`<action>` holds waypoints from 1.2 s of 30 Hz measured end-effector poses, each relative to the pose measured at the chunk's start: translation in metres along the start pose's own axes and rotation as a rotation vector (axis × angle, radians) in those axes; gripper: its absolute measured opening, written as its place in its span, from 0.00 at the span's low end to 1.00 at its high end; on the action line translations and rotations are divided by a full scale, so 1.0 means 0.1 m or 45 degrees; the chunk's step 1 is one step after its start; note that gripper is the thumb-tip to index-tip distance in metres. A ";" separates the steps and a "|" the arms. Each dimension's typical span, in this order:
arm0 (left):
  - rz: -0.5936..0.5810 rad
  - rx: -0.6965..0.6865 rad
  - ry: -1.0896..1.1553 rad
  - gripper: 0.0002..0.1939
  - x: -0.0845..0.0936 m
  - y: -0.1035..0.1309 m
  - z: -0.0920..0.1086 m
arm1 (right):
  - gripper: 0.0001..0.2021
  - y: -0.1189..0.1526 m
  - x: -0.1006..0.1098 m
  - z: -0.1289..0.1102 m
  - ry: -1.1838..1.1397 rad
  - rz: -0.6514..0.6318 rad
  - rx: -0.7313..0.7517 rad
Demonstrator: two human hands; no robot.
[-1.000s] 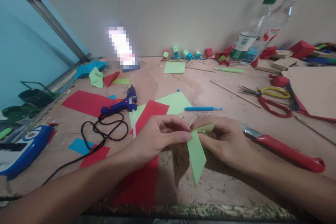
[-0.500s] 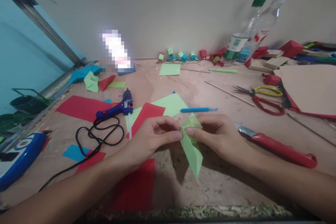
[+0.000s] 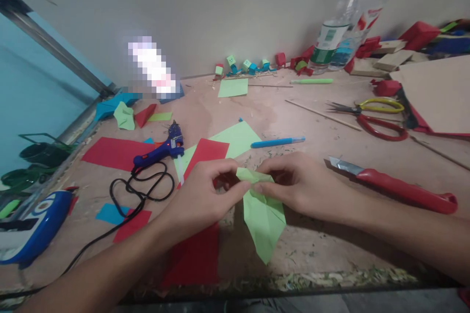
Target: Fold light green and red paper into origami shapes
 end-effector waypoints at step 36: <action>0.209 0.172 0.730 0.17 0.04 -0.05 -0.24 | 0.12 -0.01 0.22 0.17 -0.601 0.467 -0.158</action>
Point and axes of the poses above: each hand's wrist, its own y-axis away from the middle knuckle, its own x-axis out of the back of the hand, z = x × y, the point moved 8 cm from there along -y, towards the middle knuckle, and after that the axes turned 11 degrees about -y, right-handed, at the moved point
